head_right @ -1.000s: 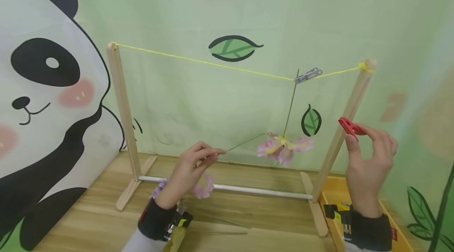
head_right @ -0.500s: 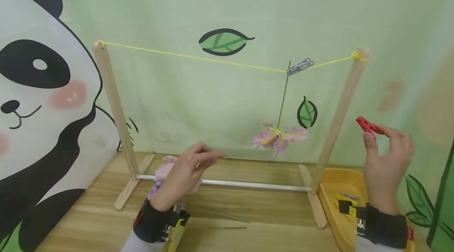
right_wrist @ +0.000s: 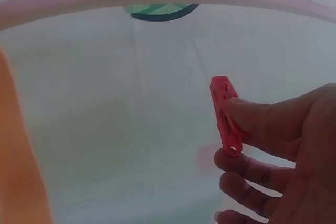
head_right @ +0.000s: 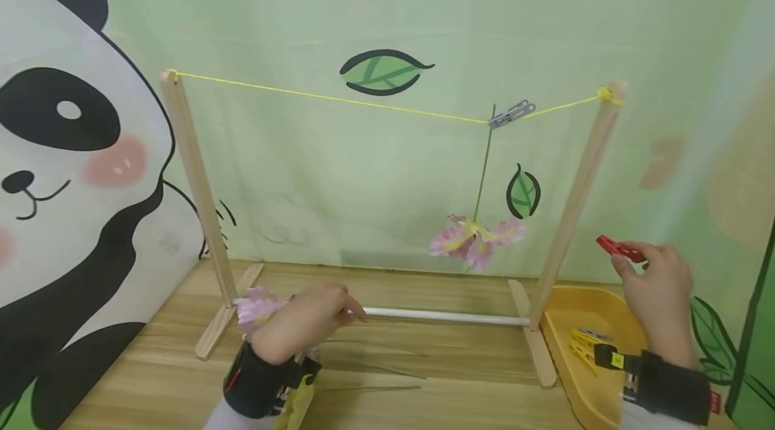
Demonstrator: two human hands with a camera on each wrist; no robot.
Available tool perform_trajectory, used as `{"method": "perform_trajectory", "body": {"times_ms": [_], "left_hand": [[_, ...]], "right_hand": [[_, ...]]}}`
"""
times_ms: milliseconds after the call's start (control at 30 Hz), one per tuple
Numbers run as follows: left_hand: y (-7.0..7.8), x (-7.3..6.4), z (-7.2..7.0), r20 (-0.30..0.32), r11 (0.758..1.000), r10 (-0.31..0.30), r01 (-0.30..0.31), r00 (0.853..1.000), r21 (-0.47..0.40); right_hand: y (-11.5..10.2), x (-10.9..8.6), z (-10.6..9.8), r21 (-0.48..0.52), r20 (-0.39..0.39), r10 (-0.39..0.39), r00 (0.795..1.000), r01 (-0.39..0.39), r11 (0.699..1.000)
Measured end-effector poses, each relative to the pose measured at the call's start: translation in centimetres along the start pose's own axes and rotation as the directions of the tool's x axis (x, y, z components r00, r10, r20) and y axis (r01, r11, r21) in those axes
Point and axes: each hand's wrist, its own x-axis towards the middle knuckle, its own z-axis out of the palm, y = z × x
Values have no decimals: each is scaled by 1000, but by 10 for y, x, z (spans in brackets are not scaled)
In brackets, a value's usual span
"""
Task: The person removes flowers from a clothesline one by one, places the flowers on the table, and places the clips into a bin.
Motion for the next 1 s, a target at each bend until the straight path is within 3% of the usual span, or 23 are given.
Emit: {"method": "perform_trajectory", "body": {"times_ms": [200, 267, 400, 500, 667, 767, 900, 1000], "left_hand": [[-8, -2, 17, 81, 995, -94, 91, 992, 31], [-11, -2, 22, 92, 992, -120, 116, 989, 49], [-15, -1, 31, 92, 988, -150, 146, 984, 52], [-18, 0, 35, 77, 988, -151, 147, 986, 52], [-23, 1, 40, 71, 985, -168, 165, 983, 48], [-25, 2, 42, 79, 987, -161, 159, 984, 29], [-28, 3, 44, 76, 991, -134, 133, 988, 19], [-29, 3, 45, 74, 990, -141, 139, 987, 24]], "right_hand": [[15, 0, 4, -93, 166, 17, 986, -2, 996], [19, 2, 4, -109, 261, 29, 965, -1, 994], [27, 6, 2, -103, 429, 20, 903, 27, 994], [30, 8, 2, -88, 483, 13, 875, 34, 996], [29, 9, 3, -83, 517, 17, 856, 30, 996], [30, 11, 3, -94, 578, 22, 816, 39, 995], [33, 12, 5, -111, 673, 51, 738, 33, 993], [35, 12, 7, -115, 703, 64, 708, 24, 993]]}}
